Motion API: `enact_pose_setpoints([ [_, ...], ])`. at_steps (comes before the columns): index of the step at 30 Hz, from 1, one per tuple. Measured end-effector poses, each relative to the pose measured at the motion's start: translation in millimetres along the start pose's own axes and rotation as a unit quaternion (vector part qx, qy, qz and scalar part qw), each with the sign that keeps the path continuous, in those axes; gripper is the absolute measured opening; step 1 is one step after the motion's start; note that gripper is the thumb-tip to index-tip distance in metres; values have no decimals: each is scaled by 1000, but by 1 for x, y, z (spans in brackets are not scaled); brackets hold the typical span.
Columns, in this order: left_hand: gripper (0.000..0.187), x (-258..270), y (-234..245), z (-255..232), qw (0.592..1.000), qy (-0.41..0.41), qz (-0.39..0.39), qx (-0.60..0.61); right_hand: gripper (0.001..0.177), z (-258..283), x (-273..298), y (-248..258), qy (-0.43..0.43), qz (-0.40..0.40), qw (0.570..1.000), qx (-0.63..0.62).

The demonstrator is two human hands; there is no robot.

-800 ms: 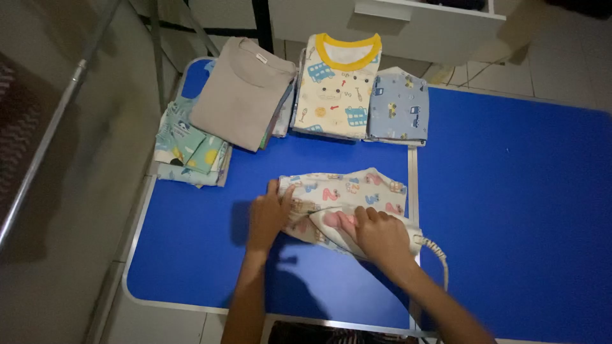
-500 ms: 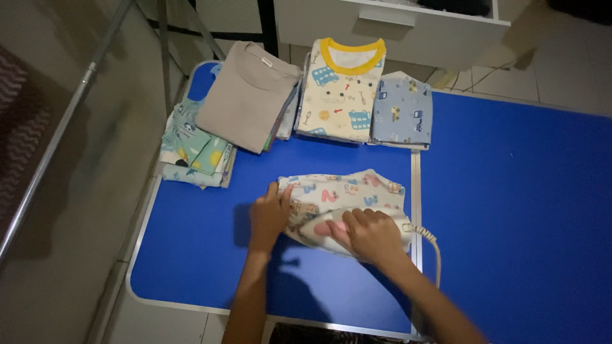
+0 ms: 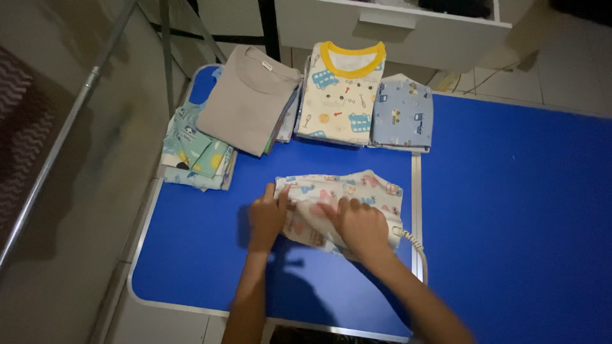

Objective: The recorder is ironing and folding children's clothing on a low blue folding table.

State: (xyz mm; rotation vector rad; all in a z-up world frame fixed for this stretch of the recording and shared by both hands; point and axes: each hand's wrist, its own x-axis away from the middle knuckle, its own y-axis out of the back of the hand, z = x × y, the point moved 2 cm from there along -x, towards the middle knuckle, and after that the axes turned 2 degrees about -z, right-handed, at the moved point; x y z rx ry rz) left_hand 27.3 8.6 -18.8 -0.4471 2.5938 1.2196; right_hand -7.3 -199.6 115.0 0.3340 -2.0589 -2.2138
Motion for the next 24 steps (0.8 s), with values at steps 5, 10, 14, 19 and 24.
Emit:
enact_pose_setpoints([
  [5, 33, 0, 6, -7, 999, -17, -27, 30, 50, -3, 3, -7, 93, -100, 990, -17],
  [10, 33, 0, 0, -4, 999, -11, -28, 27, 45, -8, 11, -7, 194, -89, 969, -127],
  [14, 32, 0, 6, -1, 999, -16, -44, -11, 25, -9, 8, -7, 168, -117, 975, -83],
  [19, 29, 2, 6, 7, 998, -50, -21, -35, 61, -22, -5, 0, 177, -195, 961, 83],
  [24, 17, 4, -1, 9, 984, -129, -3, -125, 39, -35, -17, -20, 14, -219, 975, 38],
])
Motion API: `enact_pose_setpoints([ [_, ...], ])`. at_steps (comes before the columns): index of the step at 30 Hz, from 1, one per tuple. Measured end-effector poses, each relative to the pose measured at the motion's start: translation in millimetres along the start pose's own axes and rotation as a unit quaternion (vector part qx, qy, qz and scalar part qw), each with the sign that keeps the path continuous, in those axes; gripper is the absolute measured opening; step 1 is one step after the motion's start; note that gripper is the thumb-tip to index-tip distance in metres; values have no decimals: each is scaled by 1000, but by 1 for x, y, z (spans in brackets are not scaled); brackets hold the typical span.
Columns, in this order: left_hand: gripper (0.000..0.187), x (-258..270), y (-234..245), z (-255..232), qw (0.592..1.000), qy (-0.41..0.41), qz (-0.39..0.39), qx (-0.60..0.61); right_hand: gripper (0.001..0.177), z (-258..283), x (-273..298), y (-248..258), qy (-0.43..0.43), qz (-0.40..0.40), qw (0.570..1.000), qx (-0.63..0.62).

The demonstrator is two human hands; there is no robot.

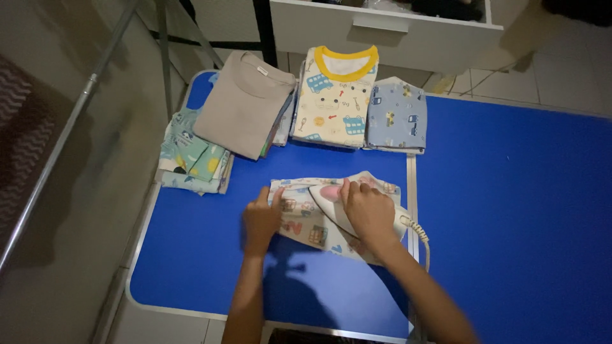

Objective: The recorder is ironing and folding children's clothing on a low blue folding table.

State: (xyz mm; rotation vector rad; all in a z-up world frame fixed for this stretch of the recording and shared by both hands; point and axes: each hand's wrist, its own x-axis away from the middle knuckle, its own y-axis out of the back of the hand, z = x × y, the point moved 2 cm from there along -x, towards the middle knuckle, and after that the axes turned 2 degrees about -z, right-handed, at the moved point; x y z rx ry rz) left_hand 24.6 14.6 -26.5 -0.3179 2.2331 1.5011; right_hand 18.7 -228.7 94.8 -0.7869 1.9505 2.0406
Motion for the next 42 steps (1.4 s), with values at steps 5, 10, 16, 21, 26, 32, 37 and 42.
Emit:
enact_pose_setpoints([
  [5, 17, 5, -12, 9, 998, -36, -8, -45, 38, -14, -1, -2, 91, 87, 990, -64],
  [10, 24, 9, -26, 13, 998, 61, 20, -12, 39, -17, 5, 9, 178, 66, 972, -140],
  [16, 20, 7, -7, 5, 997, -61, -12, -40, 45, 0, -2, -7, 22, 53, 998, 0],
  [21, 29, 1, -12, 3, 970, 175, -11, 170, 42, 2, -9, -5, 67, 47, 997, 1],
  [26, 42, 0, -10, -6, 977, 174, -17, 125, 43, 2, -2, -4, 117, 1, 987, -106],
  [32, 47, 3, -7, -7, 979, 142, -32, 143, 49, 18, -16, -10, -14, 35, 999, 0],
  [37, 49, 1, -2, -10, 981, 132, -29, 143, 45, 15, -15, -12, -24, 45, 999, -3],
  [42, 46, 4, -13, -7, 982, 166, -9, 94, 46, 14, -11, -5, 69, 29, 994, -83],
])
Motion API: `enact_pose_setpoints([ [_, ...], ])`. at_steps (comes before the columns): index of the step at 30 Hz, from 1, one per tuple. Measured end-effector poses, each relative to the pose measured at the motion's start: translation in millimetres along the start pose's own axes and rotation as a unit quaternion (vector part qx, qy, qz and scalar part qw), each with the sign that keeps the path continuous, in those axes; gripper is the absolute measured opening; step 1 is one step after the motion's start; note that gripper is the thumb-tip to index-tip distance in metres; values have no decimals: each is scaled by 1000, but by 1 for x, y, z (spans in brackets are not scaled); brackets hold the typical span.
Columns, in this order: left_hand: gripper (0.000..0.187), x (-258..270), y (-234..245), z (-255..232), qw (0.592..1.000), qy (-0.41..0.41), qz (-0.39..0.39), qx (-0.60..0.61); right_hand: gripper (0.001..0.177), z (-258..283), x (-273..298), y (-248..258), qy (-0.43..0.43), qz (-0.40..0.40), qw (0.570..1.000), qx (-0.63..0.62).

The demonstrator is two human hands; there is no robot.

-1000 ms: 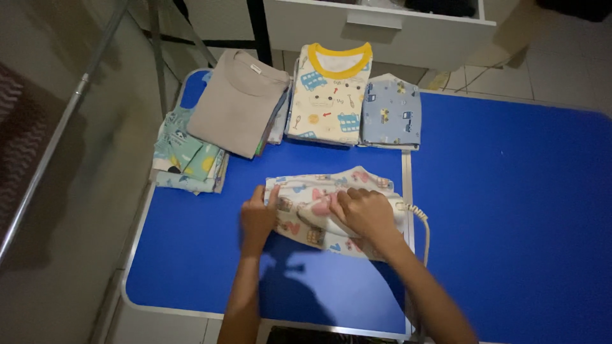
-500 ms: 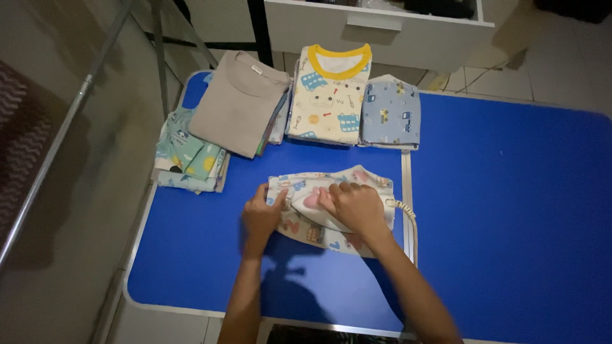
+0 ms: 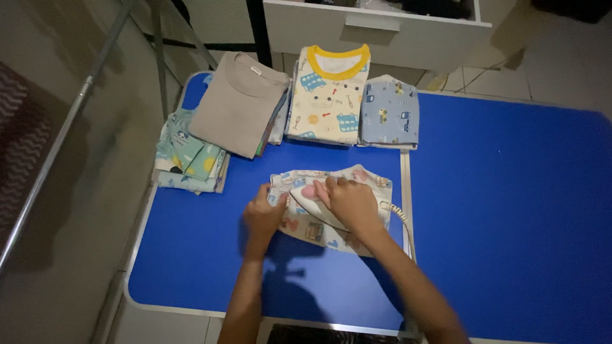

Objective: The recorder is ironing and folding children's clothing on a low blue folding table.

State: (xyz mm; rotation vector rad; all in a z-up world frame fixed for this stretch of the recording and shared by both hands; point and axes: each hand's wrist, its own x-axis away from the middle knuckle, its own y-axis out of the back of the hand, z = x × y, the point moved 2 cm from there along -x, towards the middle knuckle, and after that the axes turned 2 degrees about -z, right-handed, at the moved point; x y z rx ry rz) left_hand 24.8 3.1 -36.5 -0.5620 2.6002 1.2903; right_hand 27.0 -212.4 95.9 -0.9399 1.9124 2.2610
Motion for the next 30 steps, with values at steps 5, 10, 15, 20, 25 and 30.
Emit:
enact_pose_setpoints([
  [5, 42, -3, 18, -13, 1000, 3, 18, 25, 45, -22, 4, -18, -3, 35, 999, 17],
  [10, 32, 5, 8, 1, 991, -130, 22, -17, 46, -49, 6, 1, -66, 61, 996, -8],
  [15, 39, -2, 11, -9, 997, -23, 20, 68, 46, -78, 22, 30, -131, 111, 985, 34],
  [20, 46, -5, 6, -9, 996, 56, 57, 42, 41, -100, 43, 22, -49, 122, 991, 11],
  [25, 43, -3, 6, -7, 997, 37, 48, 51, 44, -87, 46, 35, 66, 221, 970, -71],
  [30, 48, -4, 1, -2, 996, 67, 56, 28, 39, -73, 52, 38, 97, 157, 980, -73],
])
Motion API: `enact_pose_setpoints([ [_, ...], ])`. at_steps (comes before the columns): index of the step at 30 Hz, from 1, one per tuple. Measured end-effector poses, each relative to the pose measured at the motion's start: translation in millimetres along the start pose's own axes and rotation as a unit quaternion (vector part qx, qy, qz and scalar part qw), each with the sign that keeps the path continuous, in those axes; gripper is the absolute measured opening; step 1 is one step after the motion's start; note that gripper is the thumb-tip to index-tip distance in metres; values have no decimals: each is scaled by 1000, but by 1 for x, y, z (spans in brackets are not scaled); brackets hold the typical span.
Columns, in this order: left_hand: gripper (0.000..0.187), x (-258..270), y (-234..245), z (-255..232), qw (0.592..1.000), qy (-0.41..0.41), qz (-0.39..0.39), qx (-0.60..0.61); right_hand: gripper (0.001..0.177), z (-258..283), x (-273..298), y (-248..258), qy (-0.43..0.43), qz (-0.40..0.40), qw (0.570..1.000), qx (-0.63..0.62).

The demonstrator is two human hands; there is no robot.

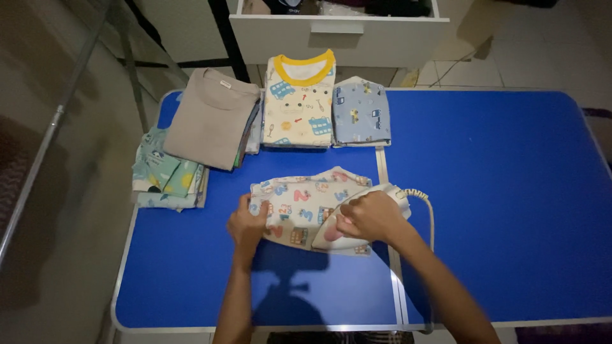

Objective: The recorder is ironing and folding children's clothing on a low blue folding table.

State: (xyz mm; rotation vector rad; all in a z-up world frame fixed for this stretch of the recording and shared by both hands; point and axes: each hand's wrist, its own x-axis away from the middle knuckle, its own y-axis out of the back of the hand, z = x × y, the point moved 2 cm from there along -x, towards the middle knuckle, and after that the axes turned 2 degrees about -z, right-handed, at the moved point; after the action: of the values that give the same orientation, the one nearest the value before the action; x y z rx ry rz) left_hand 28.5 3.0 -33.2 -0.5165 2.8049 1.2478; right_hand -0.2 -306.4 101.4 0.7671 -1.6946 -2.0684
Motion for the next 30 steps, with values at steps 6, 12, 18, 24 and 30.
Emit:
enact_pose_setpoints([
  [6, 49, 0, 0, 1, 1000, -14, 1, 10, 46, 10, -1, -3, -20, -116, 993, 31],
  [12, 46, 2, -2, 3, 998, -43, -34, 22, 56, 13, -22, -2, -249, -94, 958, 110],
  [18, 44, 0, 2, -3, 999, -31, -19, 7, 47, 18, -29, -4, -179, -106, 970, 131],
  [24, 37, 6, 20, -20, 995, -65, -36, 59, 60, 25, -29, -3, -128, 3, 990, 52],
  [30, 21, 9, 23, -21, 947, -275, -39, -159, 70, 31, -33, 5, -132, 1, 990, 40],
])
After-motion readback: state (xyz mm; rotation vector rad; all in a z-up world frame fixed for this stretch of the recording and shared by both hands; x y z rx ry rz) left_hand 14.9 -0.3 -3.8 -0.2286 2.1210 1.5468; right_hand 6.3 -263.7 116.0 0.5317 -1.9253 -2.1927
